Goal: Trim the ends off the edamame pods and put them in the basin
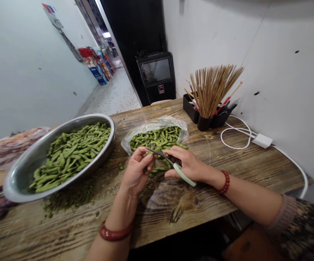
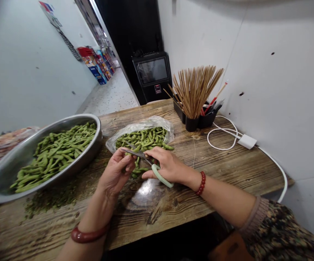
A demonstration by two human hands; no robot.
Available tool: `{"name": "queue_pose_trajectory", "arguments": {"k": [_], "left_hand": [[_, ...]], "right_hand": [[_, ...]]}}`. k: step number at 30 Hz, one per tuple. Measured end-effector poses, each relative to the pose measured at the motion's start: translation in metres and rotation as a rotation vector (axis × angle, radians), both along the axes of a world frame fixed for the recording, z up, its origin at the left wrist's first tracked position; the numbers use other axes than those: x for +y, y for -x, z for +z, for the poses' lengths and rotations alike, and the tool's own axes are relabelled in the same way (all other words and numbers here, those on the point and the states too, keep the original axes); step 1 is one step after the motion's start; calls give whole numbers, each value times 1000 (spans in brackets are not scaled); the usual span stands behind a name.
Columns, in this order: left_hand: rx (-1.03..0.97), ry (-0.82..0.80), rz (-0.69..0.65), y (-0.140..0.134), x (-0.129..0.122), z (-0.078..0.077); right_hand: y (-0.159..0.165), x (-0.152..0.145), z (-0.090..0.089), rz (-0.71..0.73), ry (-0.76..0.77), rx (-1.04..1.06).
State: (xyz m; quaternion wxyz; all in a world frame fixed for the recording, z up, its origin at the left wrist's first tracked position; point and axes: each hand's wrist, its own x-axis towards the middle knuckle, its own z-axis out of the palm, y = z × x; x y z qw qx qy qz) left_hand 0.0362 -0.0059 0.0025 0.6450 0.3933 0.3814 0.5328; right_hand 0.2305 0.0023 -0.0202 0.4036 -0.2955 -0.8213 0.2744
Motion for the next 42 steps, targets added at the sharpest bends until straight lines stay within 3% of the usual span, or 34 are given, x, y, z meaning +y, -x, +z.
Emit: {"name": "queue_pose_trajectory", "arguments": {"k": [16,25,29,31,33,37,42], "left_hand": [[-2,-37,28,3,3,4],[-93,-1,55,11,7,9],[-99,48,-25,16,8,11],[0,48,-63,16,7,10],[223,-2,-83,14,6,7],[757,-262,-114,12,8,-4],[1083,-501,-215,17,10,-17]], "right_hand": [[-2,1,-1,24,-60,-6],[-4,2,6,-32,54,55],[-5,4,5,-79,77,90],[-5,4,4,-82,76,96],[-6,5,4,-82,73,88],[-5,5,5,-77,47,58],[-5,5,4,-61,11,26]]}}
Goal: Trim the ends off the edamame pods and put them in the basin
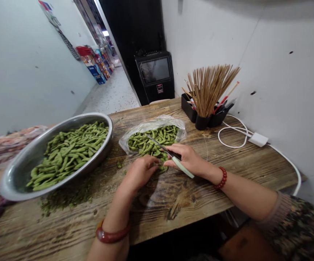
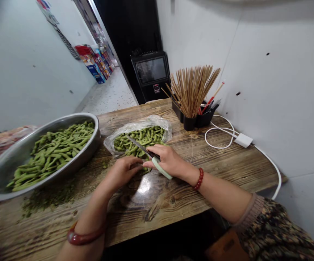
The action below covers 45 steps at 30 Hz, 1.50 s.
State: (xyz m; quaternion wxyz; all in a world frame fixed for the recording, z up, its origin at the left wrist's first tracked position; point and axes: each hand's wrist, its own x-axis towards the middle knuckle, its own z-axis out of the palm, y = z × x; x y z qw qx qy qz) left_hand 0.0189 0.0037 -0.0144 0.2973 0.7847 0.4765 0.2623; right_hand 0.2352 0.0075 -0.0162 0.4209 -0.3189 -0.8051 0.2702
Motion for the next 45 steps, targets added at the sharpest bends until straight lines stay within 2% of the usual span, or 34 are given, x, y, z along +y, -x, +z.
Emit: {"name": "queue_pose_trajectory", "arguments": {"k": [3,6,9,12,16,19,22,33,45], "left_hand": [[65,-71,-59,1,-1,0],[139,-75,-81,0,-2,1],[143,-80,-24,-3,-1,3],[-55,-58,110,-5,-1,9],[-468,173,233,-5,-5,19],[-681,353,256,-6,-9,23],[-776,445,248,-8,-10,23],[-843,426,220,-11,-10,23],[-881,408,189,-14,-10,14]], "right_hand": [[0,0,-1,-2,-5,1],[0,0,-2,-4,-5,-4],[0,1,-3,-8,7,7],[0,1,-4,-16,43,41],[0,1,-3,-18,88,77],[0,0,-1,-14,103,79],[0,-1,0,-17,91,61],[-3,-2,-1,23,-77,-91],[-3,-5,1,40,-101,-195]]}}
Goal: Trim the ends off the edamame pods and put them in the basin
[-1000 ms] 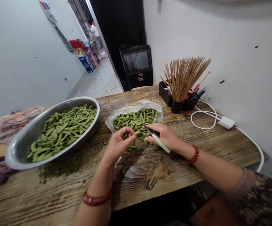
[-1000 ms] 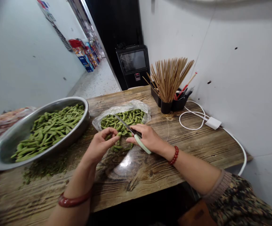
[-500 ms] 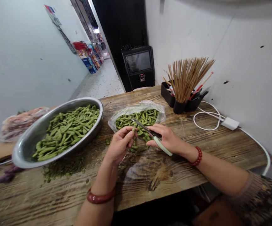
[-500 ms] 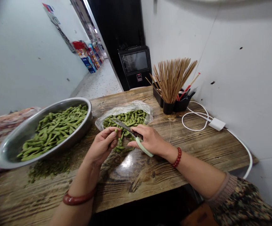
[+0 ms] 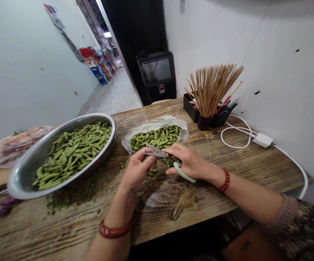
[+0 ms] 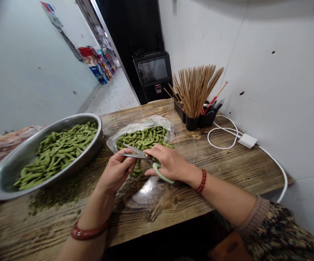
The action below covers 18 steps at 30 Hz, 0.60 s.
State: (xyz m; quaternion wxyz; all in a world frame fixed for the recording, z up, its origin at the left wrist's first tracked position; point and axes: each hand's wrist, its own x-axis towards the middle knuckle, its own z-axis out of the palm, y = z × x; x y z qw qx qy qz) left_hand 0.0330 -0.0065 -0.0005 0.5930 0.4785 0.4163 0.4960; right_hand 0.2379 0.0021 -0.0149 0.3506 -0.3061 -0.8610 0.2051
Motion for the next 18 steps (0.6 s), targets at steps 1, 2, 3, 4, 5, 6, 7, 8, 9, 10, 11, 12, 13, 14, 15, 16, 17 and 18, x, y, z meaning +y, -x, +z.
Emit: {"name": "queue_pose_trajectory", "arguments": {"k": [1,2,3,4,5,6,7,8,9,10,11,12,13,14,15,16,17,18], "left_hand": [[10,-4,-7,0,0,-1],[23,-9,-13,1,0,-2],[36,-15,-19,1,0,-2],[48,-23,-23,1,1,-3],[57,-30,-26,1,1,-3],[64,-37,-28,1,1,-3],[68,-42,-29,1,1,-3],[72,-45,-30,1,1,-2],[76,-49,-30,1,0,-2],[82,-53,-29,1,0,-1],[87,-59,-26,1,0,-1],[92,-65,-22,1,0,0],[98,-67,-16,1,0,0],[109,-67,-8,1,0,0],[122,-63,0,1,0,-1],[137,-56,9,1,0,-1],[149,-44,18,1,0,-1],[154,-28,27,1,0,-1]], "right_hand": [[0,0,-1,3,1,3],[0,0,-1,6,2,6],[0,0,-1,10,2,9],[0,0,-1,15,1,13],[0,0,-1,19,1,16],[0,0,-1,22,4,20],[0,0,-1,25,8,22],[0,0,0,26,14,24],[0,0,0,27,20,25],[0,0,0,28,25,25],[0,0,0,29,24,26],[0,0,0,30,20,30],[0,0,-1,30,15,33],[0,0,-1,29,10,37],[0,1,-2,28,7,42],[0,1,-3,30,7,47],[0,1,-4,32,11,54],[0,2,-4,30,15,66]]}}
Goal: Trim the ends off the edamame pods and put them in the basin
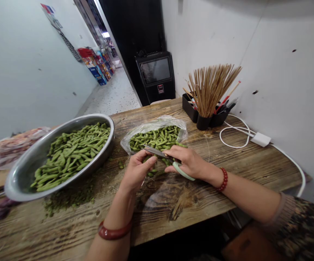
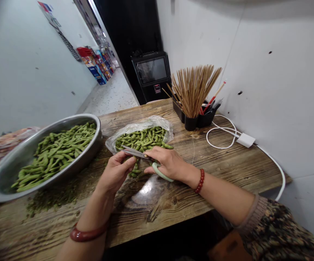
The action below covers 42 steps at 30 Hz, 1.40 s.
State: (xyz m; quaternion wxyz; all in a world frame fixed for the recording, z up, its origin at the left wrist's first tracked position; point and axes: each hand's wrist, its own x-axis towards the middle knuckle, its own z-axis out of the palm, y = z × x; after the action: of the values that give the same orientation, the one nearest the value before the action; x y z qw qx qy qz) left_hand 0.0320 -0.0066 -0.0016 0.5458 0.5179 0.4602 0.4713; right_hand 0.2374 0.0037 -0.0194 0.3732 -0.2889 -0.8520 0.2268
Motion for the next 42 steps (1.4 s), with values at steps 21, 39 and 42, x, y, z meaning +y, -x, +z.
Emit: {"name": "queue_pose_trajectory", "arguments": {"k": [21,39,42], "left_hand": [[-330,120,10,-3,0,12],[-309,98,-34,-2,0,8],[-352,98,-23,1,2,9]], "right_hand": [[2,2,-3,-52,-3,39],[1,2,-4,-21,-18,64],[1,3,-3,-25,-7,60]]}}
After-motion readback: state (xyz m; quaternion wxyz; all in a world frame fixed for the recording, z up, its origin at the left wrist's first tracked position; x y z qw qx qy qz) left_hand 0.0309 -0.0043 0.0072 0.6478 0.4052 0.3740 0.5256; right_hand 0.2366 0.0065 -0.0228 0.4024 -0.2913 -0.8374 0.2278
